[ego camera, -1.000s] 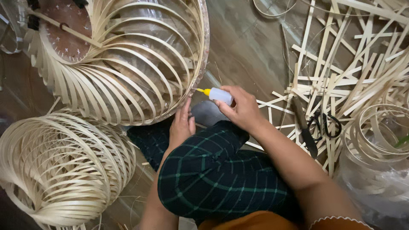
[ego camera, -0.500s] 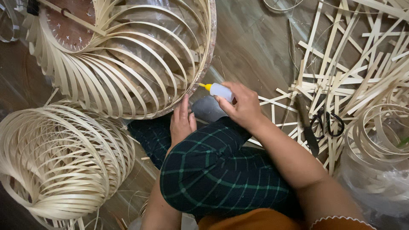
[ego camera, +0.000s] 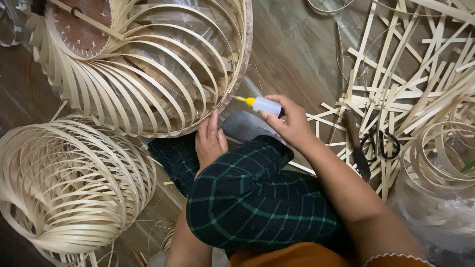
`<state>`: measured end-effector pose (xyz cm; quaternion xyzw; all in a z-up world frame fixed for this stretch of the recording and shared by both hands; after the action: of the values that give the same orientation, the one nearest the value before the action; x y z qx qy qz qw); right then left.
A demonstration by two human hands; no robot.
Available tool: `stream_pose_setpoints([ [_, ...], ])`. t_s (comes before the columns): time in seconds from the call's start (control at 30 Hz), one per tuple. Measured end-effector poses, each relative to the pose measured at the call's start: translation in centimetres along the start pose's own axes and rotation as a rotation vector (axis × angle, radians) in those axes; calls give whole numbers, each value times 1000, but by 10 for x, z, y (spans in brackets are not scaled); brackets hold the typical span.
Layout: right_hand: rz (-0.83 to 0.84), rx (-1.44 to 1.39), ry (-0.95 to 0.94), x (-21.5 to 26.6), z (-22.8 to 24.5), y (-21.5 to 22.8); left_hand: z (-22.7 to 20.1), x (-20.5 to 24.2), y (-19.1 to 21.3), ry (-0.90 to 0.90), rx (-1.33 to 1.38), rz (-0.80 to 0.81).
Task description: The person constructs a bamboo lamp by applying glue to the edges of curved wooden slats and pressing them into place on a circular frame.
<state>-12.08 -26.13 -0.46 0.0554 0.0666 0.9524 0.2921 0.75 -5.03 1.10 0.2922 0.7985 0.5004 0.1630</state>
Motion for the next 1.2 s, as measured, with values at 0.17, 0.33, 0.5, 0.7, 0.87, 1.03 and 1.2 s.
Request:
stream_pose_setpoints([
  [0.17, 65, 0, -16, 5, -6, -7, 0, 0, -1, -9, -68, -34],
  [0.33, 84, 66, 49, 5, -4, -13, 1, -5, -4, -5, -196, 27],
  [0.5, 96, 191, 87, 4, 3, -17, -1, -7, -3, 29, -255, 51],
  [0.7, 85, 228, 138, 3, 18, -18, -4, 1, 2, 73, -225, -81],
  [0.87, 54, 267, 141, 3, 27, -23, 5, 4, -1, 56, -281, -32],
  [1.03, 9, 272, 200, 3, 33, -25, 8, 3, -3, 52, -277, -21],
  [1.2, -11, 177, 134, 6, 20, -25, 10, 1, -4, 76, -302, 60],
])
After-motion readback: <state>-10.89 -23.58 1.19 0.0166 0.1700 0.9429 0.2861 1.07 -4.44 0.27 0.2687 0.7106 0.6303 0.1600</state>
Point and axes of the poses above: each hand's wrist, its own x-axis away from the middle knuckle, its own y-axis out of the back of the hand, z = x × y, the point moved 6 cm from there along -x, towards the middle knuckle, and after that the axes turned 10 degrees about y, right-handed, at the moved point
